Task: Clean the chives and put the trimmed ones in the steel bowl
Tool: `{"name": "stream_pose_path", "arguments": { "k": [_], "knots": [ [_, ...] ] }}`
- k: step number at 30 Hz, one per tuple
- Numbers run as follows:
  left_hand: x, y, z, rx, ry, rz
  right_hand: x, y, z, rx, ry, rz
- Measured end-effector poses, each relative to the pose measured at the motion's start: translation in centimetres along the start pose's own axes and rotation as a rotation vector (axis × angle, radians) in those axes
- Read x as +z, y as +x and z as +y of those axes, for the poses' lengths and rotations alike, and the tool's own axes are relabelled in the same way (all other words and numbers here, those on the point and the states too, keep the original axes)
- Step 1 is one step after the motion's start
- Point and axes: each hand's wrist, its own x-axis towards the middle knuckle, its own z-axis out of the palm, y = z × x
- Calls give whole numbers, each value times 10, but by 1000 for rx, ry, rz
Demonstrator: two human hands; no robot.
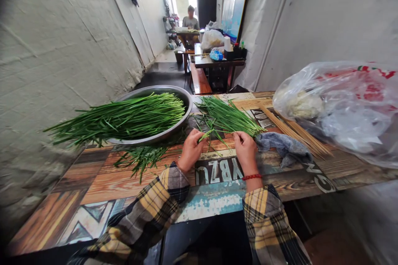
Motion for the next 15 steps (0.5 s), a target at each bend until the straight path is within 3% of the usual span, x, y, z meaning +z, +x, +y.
{"name": "stream_pose_path", "arguments": {
  "k": [3, 7, 10, 15],
  "knots": [
    [-1, 2, -1, 6, -55, 95, -1, -1, 2, -147, -264, -149],
    [1, 2, -3, -31, -121, 69, 1, -6, 1, -241, -476, -217],
    [3, 1, -5, -39, -125, 72, 2, -6, -2, -239, -395, -218],
    [3, -1, -4, 31, -71, 20, 4, -5, -15, -186, -32, -285]
  ]
}}
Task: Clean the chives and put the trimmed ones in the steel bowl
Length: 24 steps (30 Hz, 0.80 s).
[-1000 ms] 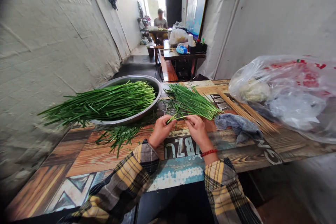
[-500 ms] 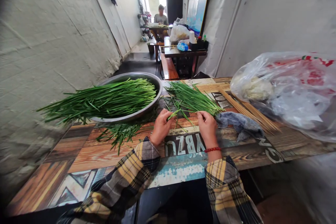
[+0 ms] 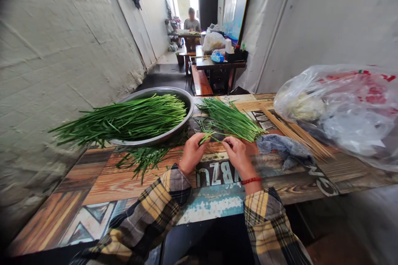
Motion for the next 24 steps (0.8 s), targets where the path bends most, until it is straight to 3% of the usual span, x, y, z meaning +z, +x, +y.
{"name": "stream_pose_path", "arguments": {
  "k": [6, 11, 14, 17, 21, 24],
  "knots": [
    [1, 0, 2, -4, 63, -176, 5, 1, -5, 62, 217, 20],
    [2, 3, -1, -50, 44, -140, 6, 3, 16, 238, 322, 324],
    [2, 4, -5, -89, 32, -110, 2, 4, 22, 278, 331, 415],
    [2, 4, -7, -103, 35, -106, 1, 3, 18, 230, 309, 353],
    [2, 4, -5, -101, 46, -102, 2, 3, 8, 84, 208, 162],
    [0, 2, -1, -79, 91, -112, 3, 3, 2, 31, 139, 138]
  ]
}}
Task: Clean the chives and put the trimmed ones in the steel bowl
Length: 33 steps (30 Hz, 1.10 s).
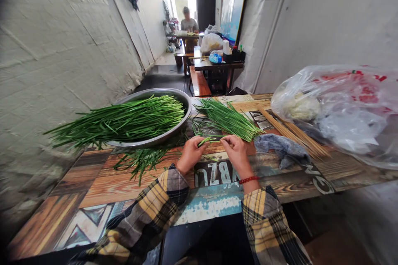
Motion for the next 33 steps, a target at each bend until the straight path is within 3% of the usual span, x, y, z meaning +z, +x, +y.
{"name": "stream_pose_path", "arguments": {
  "k": [5, 10, 14, 17, 19, 21, 23, 25, 28, 33],
  "knots": [
    [-5, -7, 7, 75, 170, -69, -1, 0, -6, -49, 37, -88],
    [-10, -3, 5, 52, 136, 49, 4, -4, -5, -76, -11, -144],
    [-14, 1, 3, 76, 69, 183, 17, -15, -20, -310, -153, -412],
    [-20, 1, 7, 171, 61, 333, 26, -19, -31, -385, -12, -607],
    [-25, 1, 10, 232, 86, 444, 26, -16, -29, -298, 70, -531],
    [-28, 1, 12, 271, 126, 498, 22, -9, -19, -153, 53, -292],
    [-27, 0, 11, 303, 122, 441, 12, -1, -4, -48, -65, -46],
    [-23, 1, 8, 306, 51, 324, -1, 6, 12, -33, -264, 83],
    [-14, 2, 2, 212, -83, 227, -21, 12, 28, -23, -550, 110],
    [-8, 4, -1, 90, -140, 223, -36, 16, 34, -25, -794, 32]
  ]
}}
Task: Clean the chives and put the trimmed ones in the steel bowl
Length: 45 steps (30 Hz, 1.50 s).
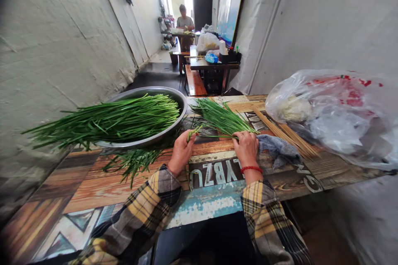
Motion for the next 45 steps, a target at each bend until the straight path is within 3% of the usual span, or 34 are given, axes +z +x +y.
{"name": "stream_pose_path", "arguments": {
  "k": [5, 13, 17, 20, 23, 27, 36, 45],
  "knots": [
    [0, 0, 2, -21, 7, -28, 0, 3, -5, -81, -27, -11],
    [1, -1, 3, -28, -15, -32, -1, -6, 9, 52, -10, -16],
    [1, -2, 3, -44, -11, -23, 1, -4, 3, 28, 295, -4],
    [0, -2, 2, -36, -8, -13, 3, -5, -8, 65, 619, -92],
    [0, -2, 3, -26, -4, -2, 4, -8, -18, 66, 750, -195],
    [3, -3, 5, -3, 4, 5, 2, -10, -27, 27, 769, -241],
    [5, -7, 14, 68, 22, -28, -7, -8, -40, -27, 730, -203],
    [8, -12, 17, 93, 326, -383, -10, -11, -51, -134, 870, -332]
  ]
}}
